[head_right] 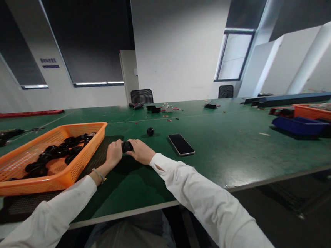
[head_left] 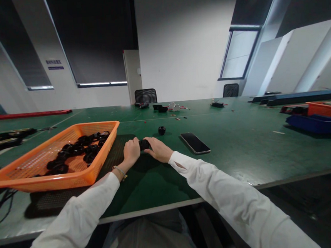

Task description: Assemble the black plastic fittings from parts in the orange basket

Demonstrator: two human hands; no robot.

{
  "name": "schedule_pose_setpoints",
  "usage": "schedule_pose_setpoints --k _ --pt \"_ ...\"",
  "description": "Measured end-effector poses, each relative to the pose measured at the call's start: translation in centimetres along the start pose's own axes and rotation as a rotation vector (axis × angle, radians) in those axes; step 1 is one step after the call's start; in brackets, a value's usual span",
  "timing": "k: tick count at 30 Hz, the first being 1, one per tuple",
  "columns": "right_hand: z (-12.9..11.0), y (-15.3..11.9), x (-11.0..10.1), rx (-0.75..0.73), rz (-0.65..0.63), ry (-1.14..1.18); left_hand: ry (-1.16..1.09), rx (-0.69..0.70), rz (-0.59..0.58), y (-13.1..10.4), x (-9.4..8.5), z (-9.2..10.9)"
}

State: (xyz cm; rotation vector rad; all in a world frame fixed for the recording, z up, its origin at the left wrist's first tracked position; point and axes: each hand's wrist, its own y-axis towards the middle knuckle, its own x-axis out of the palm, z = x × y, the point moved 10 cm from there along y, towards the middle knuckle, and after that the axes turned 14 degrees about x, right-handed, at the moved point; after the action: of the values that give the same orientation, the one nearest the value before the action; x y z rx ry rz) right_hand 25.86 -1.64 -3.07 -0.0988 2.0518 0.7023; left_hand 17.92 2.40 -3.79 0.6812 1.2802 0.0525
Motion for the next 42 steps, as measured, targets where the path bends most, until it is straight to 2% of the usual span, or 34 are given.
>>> schedule_pose_setpoints --k 7,14,24,30,38,42 --pt "0.7 -0.1 -0.2 0.064 0.008 0.021 0.081 0.058 -0.046 -0.2 -0.1 1.2" --pt "1.1 0.0 -0.2 0.115 -0.003 0.058 0.053 0.088 0.016 -0.2 -0.3 1.2" --pt "1.9 0.2 -0.1 0.229 0.002 0.113 0.103 0.159 0.019 -0.1 -0.3 1.9" --pt "2.1 0.3 -0.2 0.280 -0.007 0.161 0.023 0.141 0.058 -0.1 -0.8 1.8" --pt "3.1 0.4 1.1 0.372 -0.103 0.418 -0.016 0.224 0.156 0.0 -1.6 2.0" --pt "3.1 0.6 1.3 0.338 -0.118 0.381 -0.074 0.176 0.142 0.3 -1.5 1.5"
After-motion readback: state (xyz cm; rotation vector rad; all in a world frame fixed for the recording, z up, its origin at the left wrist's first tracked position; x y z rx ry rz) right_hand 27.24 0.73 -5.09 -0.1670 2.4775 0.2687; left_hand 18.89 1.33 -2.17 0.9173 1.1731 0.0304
